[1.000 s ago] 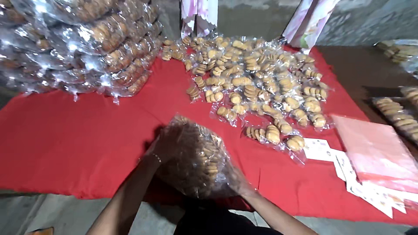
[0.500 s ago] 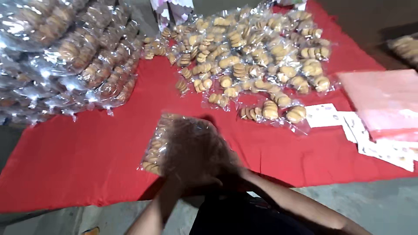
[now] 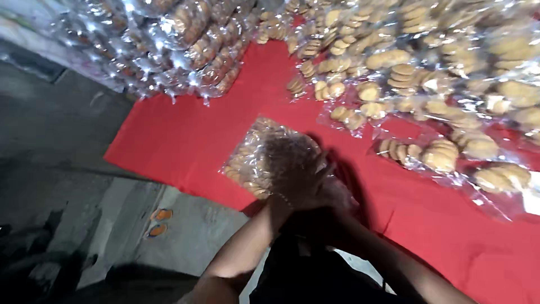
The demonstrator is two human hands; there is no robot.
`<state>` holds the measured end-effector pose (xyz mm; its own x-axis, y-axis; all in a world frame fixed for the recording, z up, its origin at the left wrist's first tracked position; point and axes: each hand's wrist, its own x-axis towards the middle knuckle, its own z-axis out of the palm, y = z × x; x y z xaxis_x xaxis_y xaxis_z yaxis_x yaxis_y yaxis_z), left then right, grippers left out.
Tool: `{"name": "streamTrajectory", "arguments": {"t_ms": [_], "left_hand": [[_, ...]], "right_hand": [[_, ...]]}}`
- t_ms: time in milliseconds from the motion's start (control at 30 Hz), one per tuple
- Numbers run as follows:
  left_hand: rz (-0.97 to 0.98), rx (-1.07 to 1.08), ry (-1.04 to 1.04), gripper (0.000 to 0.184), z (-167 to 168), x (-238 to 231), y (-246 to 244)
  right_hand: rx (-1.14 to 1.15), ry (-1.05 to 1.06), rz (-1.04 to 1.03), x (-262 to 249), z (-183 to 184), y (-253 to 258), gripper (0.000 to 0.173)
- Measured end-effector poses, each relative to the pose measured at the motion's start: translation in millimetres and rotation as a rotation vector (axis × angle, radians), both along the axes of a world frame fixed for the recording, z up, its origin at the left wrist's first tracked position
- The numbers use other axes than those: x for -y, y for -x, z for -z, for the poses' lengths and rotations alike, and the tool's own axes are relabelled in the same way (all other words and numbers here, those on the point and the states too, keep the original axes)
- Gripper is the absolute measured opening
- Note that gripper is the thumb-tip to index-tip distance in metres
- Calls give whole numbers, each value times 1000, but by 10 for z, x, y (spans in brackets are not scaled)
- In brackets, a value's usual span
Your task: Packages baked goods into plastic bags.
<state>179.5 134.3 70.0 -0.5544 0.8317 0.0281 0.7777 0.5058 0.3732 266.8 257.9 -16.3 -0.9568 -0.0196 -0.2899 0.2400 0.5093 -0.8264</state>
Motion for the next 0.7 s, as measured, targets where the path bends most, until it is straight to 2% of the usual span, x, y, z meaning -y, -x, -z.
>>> {"name": "streamTrajectory", "arguments": {"t_ms": [33,67,100,167,200,300,367,400,467,567,600,633,667,700], "left_hand": [[-22,-23,-6,53,12,-44,-21],[-33,-47,-39,39,-11,-77,-74],[-52,-59,-108,32,-43,-97,-142],[-107,-143,-290,24,25,-123,-232],[-137,-111,-361,23,39,-123,-246],[-285,187,-446,31,34,-71,-221],[-337,348,-306,36,-117,-7,-190],[-292,348,-173,38,-190,35,-168],[-130,236,47,37,-267,76,-148],[-21,145,182,36,-177,19,-113],[5,103,189,34,-141,4,-112],[32,84,202,34,-130,-3,-113],[57,78,210,37,-118,1,-106],[88,80,219,42,-112,6,-89]], "right_hand": [[97,-53,-8,62,-192,40,41],[127,-119,12,122,-311,73,41],[131,-153,21,153,-326,86,41],[6,-216,77,179,-228,85,43],[-66,-241,116,194,-230,94,43],[27,-289,107,208,-482,175,40],[51,-247,31,39,-579,176,35],[74,-286,-18,-74,-565,133,34],[61,-455,-67,-303,-539,-100,33],[-115,-559,84,-587,-607,-507,31],[-174,-535,139,-598,-641,-560,37],[-121,-486,167,-556,-703,-549,53],[18,-420,170,-489,-763,-477,73],[159,-370,159,-421,-773,-377,81]]}}
